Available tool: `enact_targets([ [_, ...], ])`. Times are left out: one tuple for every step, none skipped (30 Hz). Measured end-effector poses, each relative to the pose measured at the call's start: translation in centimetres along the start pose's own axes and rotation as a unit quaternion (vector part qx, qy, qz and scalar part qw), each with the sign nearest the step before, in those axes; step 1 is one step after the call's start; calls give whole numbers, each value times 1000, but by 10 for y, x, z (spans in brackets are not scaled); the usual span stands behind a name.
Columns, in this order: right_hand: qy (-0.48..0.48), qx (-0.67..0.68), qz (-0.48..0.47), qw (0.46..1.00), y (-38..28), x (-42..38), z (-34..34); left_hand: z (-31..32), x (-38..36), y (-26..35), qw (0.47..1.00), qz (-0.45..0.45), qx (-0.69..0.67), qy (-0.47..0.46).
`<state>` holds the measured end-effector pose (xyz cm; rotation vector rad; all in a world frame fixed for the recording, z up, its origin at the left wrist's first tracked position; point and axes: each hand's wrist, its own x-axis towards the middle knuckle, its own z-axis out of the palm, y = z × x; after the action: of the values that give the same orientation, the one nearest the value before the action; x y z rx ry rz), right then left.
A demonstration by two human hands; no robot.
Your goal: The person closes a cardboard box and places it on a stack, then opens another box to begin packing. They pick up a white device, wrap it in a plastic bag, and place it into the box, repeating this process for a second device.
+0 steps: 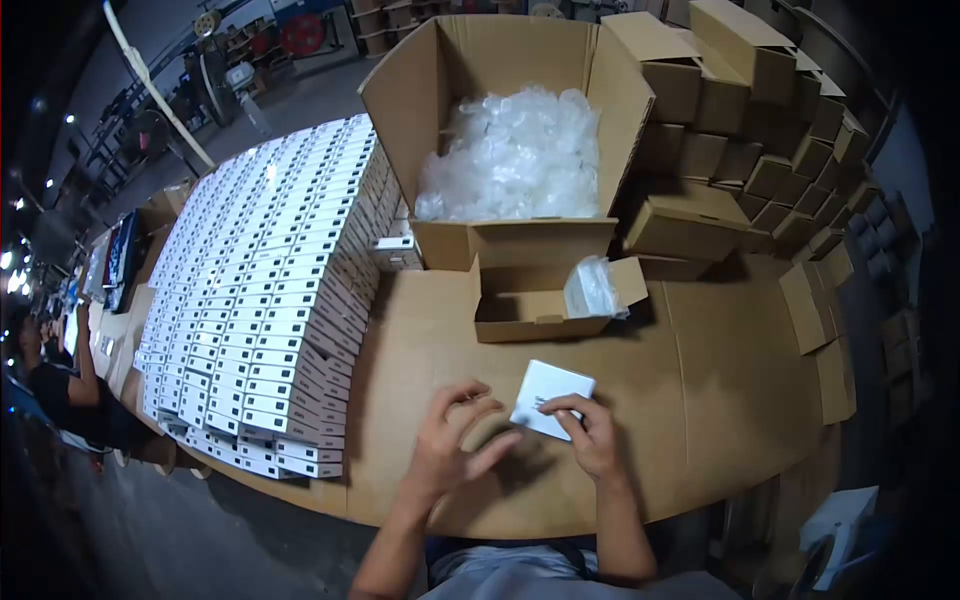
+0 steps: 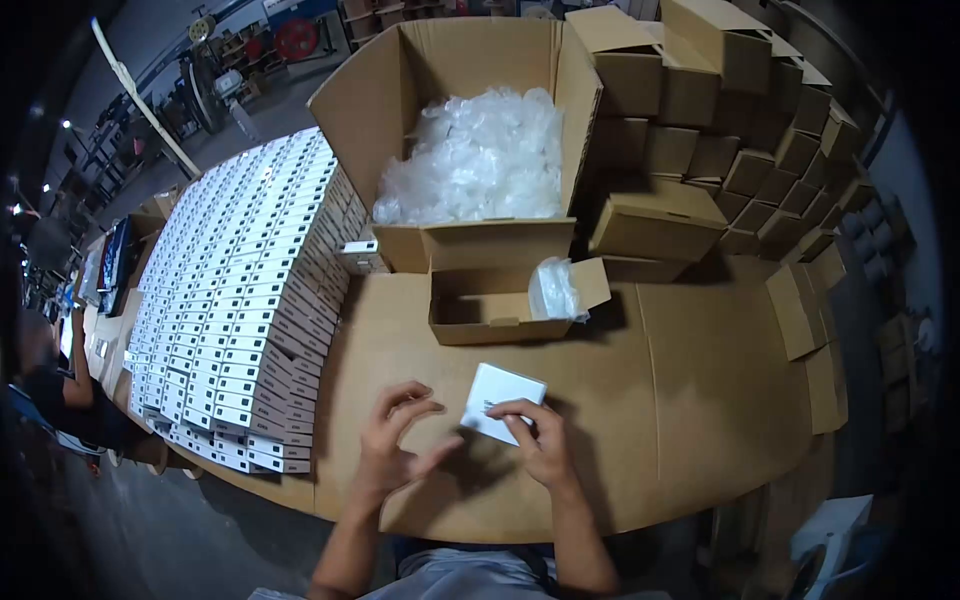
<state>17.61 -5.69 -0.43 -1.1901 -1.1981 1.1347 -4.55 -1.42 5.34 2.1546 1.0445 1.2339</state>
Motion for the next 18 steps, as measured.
enact_targets([
  [20, -36, 10, 999, -4, -4, -12, -7, 23, -5, 999, 20, 37, 9],
  [40, -73, 19, 996, -6, -6, -21, -13, 51, -11, 996, 41, 73, 18],
  [51, -41, -10, 998, -6, -7, -26, -17, 84, -21, 991, 76, 104, 37],
  [62, -38, -4, 997, -12, -9, -31, -17, 119, -31, 983, 109, 135, 55],
  [71, -35, 2, 997, -20, -12, -37, -13, 152, -40, 984, 107, 134, 44],
  [82, -31, 7, 996, -23, -12, -42, -8, 186, -50, 985, 106, 134, 32],
  [86, -28, 5, 996, -17, -13, -51, -1, 219, -60, 981, 124, 150, 5],
  [93, -28, 4, 995, -13, -13, -58, 7, 251, -70, 975, 143, 167, -21],
  [101, -28, 3, 994, -10, -12, -64, 17, 279, -79, 968, 144, 197, -63],
  [110, -28, 3, 994, -8, -11, -68, 27, 303, -90, 958, 143, 225, -104],
  [107, -13, 12, 994, -13, -10, -72, 35, 324, -104, 937, 168, 262, -158],
  [108, -14, 10, 994, -13, -7, -76, 42, 342, -114, 919, 176, 282, -214],
  [109, -16, 10, 994, -12, -6, -80, 44, 356, -122, 897, 192, 308, -252],
  [110, -18, 10, 994, -11, -5, -84, 46, 368, -131, 873, 206, 333, -289],
  [112, -20, 17, 993, -11, -2, -87, 45, 375, -132, 895, 192, 302, -265],
  [114, -19, 12, 993, -10, 2, -90, 44, 380, -133, 915, 178, 270, -241],
  [116, -18, 8, 993, -9, 4, -92, 42, 384, -134, 932, 163, 237, -219],
  [118, -17, 3, 993, -8, 6, -93, 35, 388, -129, 945, 172, 219, -170],
])
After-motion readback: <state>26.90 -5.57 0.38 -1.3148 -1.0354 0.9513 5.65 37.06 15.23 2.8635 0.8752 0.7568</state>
